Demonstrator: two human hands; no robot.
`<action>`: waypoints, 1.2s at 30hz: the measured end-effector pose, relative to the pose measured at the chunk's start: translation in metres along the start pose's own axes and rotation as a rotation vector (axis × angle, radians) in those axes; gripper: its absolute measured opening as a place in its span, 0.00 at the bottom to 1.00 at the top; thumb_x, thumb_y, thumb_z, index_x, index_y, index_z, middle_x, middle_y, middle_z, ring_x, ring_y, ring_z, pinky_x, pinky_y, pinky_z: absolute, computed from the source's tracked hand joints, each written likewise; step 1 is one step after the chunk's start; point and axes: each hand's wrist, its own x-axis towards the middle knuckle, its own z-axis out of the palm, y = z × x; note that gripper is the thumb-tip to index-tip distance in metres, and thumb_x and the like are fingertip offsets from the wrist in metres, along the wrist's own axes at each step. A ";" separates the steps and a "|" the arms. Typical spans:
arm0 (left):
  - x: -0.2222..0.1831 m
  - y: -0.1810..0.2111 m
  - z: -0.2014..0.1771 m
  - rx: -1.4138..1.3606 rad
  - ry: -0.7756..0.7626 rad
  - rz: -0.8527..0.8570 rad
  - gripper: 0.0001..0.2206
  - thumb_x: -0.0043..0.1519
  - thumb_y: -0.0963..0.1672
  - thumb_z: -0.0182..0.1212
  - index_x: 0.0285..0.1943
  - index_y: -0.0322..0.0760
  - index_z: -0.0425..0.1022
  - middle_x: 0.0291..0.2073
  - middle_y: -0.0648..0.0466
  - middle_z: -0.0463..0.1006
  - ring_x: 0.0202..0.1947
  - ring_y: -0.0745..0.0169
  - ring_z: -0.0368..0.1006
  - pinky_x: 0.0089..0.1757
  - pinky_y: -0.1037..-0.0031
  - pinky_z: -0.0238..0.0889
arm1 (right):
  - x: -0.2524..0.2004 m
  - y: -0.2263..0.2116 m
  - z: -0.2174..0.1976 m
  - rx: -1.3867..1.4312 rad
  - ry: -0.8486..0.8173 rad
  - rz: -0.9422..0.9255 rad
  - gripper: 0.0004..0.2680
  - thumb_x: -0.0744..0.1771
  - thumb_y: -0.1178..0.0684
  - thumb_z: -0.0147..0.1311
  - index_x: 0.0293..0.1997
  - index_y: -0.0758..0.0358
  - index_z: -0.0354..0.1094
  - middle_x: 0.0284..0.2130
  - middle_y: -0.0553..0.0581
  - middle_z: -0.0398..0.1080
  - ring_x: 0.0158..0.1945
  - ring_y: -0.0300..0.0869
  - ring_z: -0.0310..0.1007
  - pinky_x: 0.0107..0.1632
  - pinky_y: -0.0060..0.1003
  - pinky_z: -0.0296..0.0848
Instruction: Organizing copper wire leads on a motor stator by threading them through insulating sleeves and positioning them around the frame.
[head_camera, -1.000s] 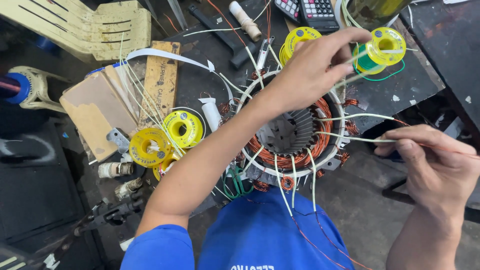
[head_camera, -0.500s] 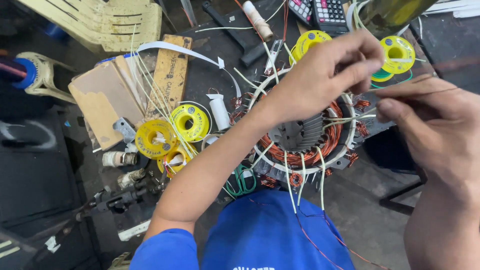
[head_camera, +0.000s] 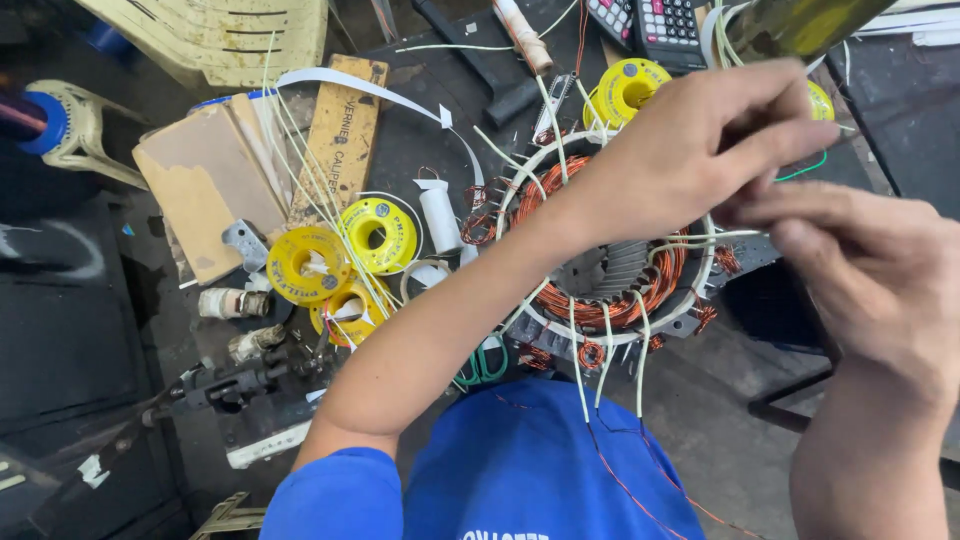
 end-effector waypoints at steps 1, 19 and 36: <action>0.005 -0.003 0.001 0.155 0.120 0.048 0.13 0.67 0.53 0.50 0.36 0.46 0.68 0.24 0.60 0.78 0.26 0.73 0.74 0.34 0.78 0.71 | 0.001 0.005 0.003 -0.021 0.075 0.031 0.08 0.77 0.66 0.45 0.55 0.85 0.70 0.53 0.77 0.75 0.59 0.58 0.80 0.69 0.46 0.81; -0.015 -0.005 -0.020 0.214 -0.097 -0.061 0.15 0.77 0.50 0.43 0.58 0.39 0.73 0.41 0.55 0.81 0.43 0.67 0.77 0.49 0.73 0.71 | 0.062 0.008 -0.019 -0.286 0.063 -0.339 0.07 0.82 0.68 0.58 0.66 0.90 0.73 0.63 0.82 0.70 0.64 0.64 0.74 0.67 0.52 0.70; -0.110 -0.009 0.002 -0.085 0.739 0.039 0.12 0.81 0.46 0.41 0.52 0.38 0.71 0.49 0.46 0.78 0.59 0.48 0.76 0.68 0.56 0.68 | -0.102 0.091 0.016 -0.094 -0.012 0.255 0.06 0.70 0.54 0.58 0.39 0.66 0.74 0.34 0.55 0.78 0.38 0.40 0.77 0.46 0.33 0.72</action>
